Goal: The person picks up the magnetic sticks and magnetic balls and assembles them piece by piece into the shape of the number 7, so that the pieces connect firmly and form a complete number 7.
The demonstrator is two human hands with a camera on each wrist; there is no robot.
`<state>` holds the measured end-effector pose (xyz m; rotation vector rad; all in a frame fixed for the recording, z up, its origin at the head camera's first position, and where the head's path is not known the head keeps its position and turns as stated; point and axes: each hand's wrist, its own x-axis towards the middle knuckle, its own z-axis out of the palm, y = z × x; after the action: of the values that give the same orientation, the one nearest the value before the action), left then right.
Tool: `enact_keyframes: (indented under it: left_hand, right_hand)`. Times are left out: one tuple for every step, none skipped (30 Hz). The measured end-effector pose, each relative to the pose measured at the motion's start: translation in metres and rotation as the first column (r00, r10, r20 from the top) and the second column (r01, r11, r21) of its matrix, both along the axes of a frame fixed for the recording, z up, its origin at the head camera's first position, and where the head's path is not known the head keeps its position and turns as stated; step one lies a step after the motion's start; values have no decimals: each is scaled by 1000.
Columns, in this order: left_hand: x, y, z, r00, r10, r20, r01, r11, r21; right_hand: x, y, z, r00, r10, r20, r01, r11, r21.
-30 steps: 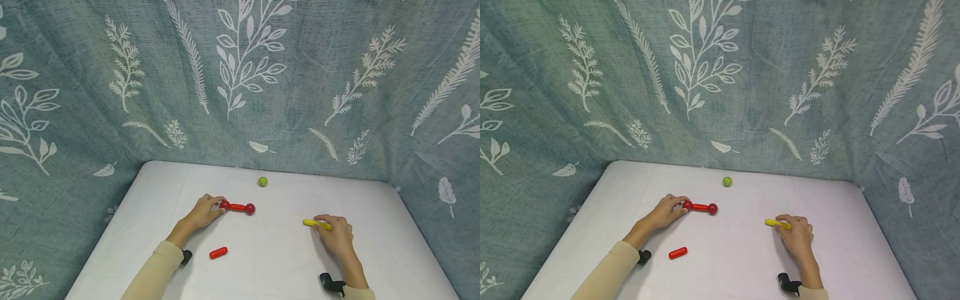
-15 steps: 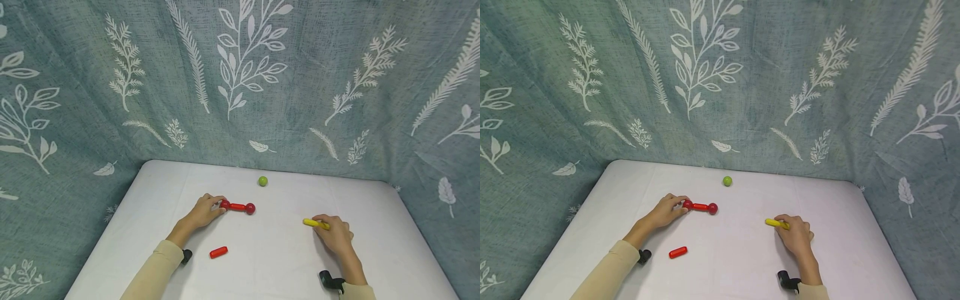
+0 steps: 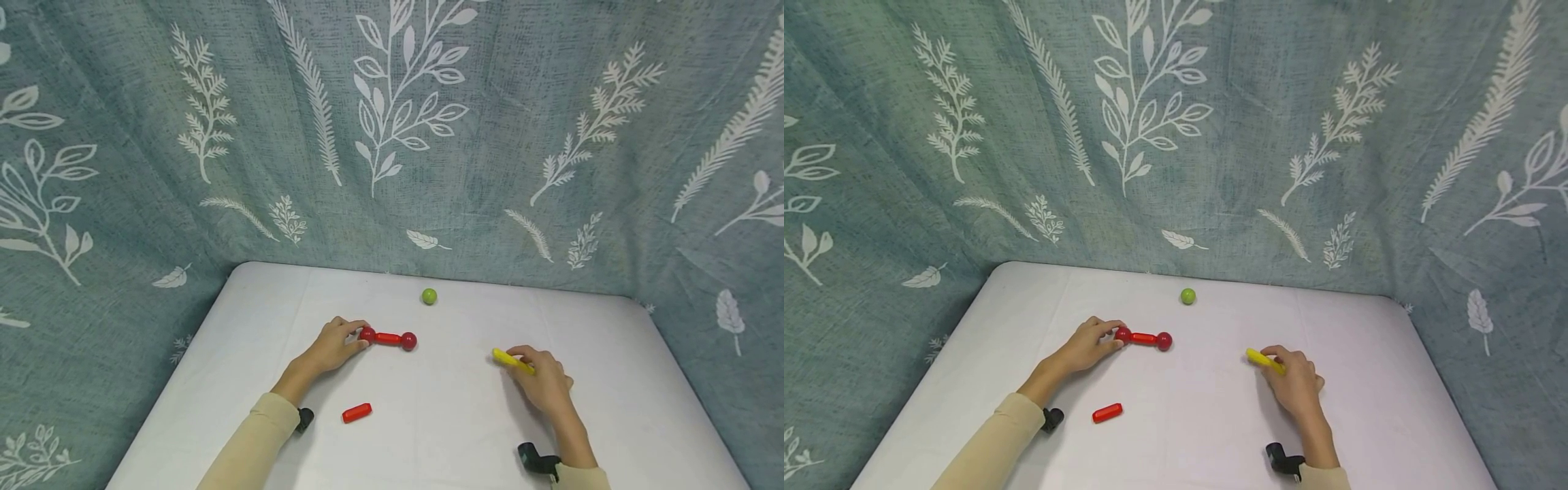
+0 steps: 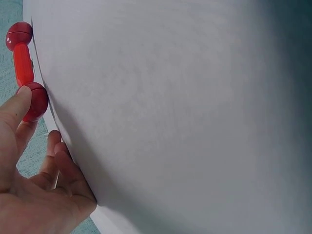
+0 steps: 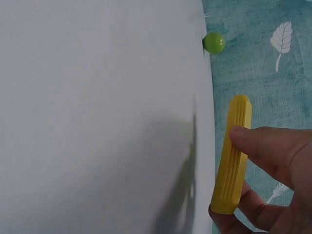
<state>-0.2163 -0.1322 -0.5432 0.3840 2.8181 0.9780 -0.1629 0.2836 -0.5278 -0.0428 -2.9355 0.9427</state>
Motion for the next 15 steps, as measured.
enact_keyframes:
  left_hand:
    - [0, 0, 0, 1000, 2, 3, -2, 1000, 0]
    - [0, 0, 1, 1000, 3, 3, -3, 1000, 1]
    - [0, 0, 1, 1000, 2, 4, -2, 1000, 1]
    - [0, 0, 1, 1000, 0, 3, 0, 1000, 4]
    - [0, -1, 1, 1000, -2, 4, 2, 1000, 5]
    - [0, -1, 1, 1000, -3, 3, 3, 1000, 5]
    - [0, -1, 1, 1000, -4, 3, 4, 1000, 6]
    - [0, -1, 1, 1000, -5, 1, 5, 1000, 6]
    - [0, -1, 1, 1000, -7, -1, 7, 1000, 7]
    - [0, -2, 1, 1000, -8, -3, 8, 1000, 9]
    - [0, -1, 1, 1000, -8, -3, 8, 1000, 7]
    - [0, -1, 0, 1000, -8, -6, 8, 1000, 7]
    - [-1, -1, 0, 1000, -8, -6, 8, 1000, 7]
    - [-1, -1, -1, 1000, -9, -7, 9, 1000, 7]
    - [-1, -1, -1, 1000, -11, -8, 11, 1000, 8]
  right_hand:
    - [0, -1, 2, 1000, 6, 2, -6, 1000, -14]
    - [-1, -3, 3, 1000, 12, 4, -12, 1000, -28]
    - [-1, -5, 4, 1000, 17, 7, -16, 999, -45]
    - [-2, -6, 5, 1000, 19, 11, -18, 998, -68]
    - [-2, -8, 6, 1000, 18, 19, -17, 996, -87]
    - [-3, -10, 6, 999, 14, 33, -10, 994, -109]
    - [-3, -12, 6, 999, 10, 47, -4, 991, -135]
    - [-4, -14, 6, 998, 7, 60, 2, 987, -159]
    - [-4, -17, 6, 997, 5, 77, 9, 982, -188]
    - [-4, -19, 6, 995, 4, 95, 17, 976, -217]
    - [-4, -22, 6, 994, 8, 111, 20, 969, -246]
    - [-4, -24, 6, 992, 14, 128, 22, 961, -275]
    - [-3, -27, 6, 990, 21, 140, 22, 953, -301]
    - [-3, -30, 6, 988, 27, 149, 23, 945, -325]
    - [-3, -33, 6, 987, 30, 157, 27, 938, -346]
